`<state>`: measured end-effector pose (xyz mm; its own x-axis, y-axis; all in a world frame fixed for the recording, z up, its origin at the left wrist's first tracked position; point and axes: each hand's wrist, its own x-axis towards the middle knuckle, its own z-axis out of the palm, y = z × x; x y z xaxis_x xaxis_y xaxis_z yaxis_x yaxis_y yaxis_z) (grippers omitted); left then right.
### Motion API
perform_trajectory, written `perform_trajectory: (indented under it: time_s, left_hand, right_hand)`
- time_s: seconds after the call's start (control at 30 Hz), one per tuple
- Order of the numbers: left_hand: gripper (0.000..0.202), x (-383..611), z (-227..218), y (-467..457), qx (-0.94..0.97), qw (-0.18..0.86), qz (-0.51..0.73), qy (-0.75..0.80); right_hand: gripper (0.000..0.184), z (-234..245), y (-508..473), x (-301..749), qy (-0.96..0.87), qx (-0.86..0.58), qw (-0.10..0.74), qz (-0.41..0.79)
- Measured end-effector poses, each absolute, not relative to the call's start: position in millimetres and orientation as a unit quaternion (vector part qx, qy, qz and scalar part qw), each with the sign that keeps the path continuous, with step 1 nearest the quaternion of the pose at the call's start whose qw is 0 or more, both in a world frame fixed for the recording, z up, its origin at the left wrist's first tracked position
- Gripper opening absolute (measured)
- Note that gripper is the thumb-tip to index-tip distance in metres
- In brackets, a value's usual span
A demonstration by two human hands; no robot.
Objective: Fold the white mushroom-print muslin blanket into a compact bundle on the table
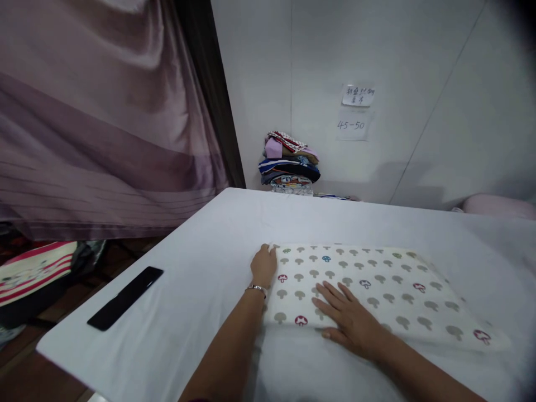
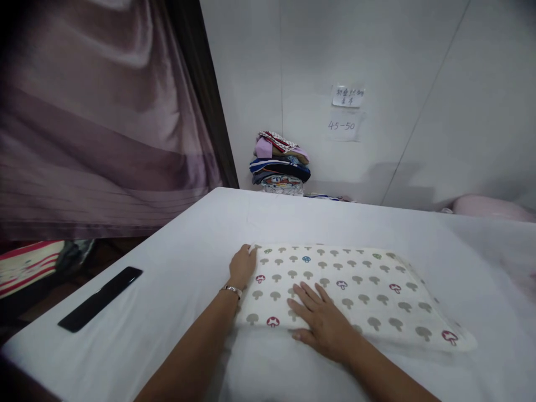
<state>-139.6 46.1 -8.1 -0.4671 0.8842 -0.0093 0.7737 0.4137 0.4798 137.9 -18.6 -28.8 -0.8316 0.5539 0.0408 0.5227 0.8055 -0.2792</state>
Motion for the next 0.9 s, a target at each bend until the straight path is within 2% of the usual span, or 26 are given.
perform_trajectory:
  time_s: [0.2,0.5,0.6,0.7,0.9]
  left_hand:
    - [0.037,-133,7,37,0.507,0.104,0.249,0.819]
    - [0.038,-136,-5,-3,0.721,0.138,0.211,0.645]
    - [0.037,-143,-7,12,0.642,0.133,0.252,0.712]
    - [0.031,-150,-5,35,0.545,0.176,0.224,0.788]
    - [0.028,-151,-4,53,0.536,0.142,0.180,0.812]
  right_hand:
    - [0.062,-26,-18,137,-0.946,-0.282,0.073,0.140]
    - [0.063,-29,-18,137,-0.944,-0.286,0.075,0.145]
    - [0.062,-29,-18,137,-0.945,-0.288,0.067,0.140]
    - [0.061,-29,-19,137,-0.945,-0.290,0.065,0.135]
    - [0.061,-31,-19,137,-0.944,-0.296,0.063,0.132]
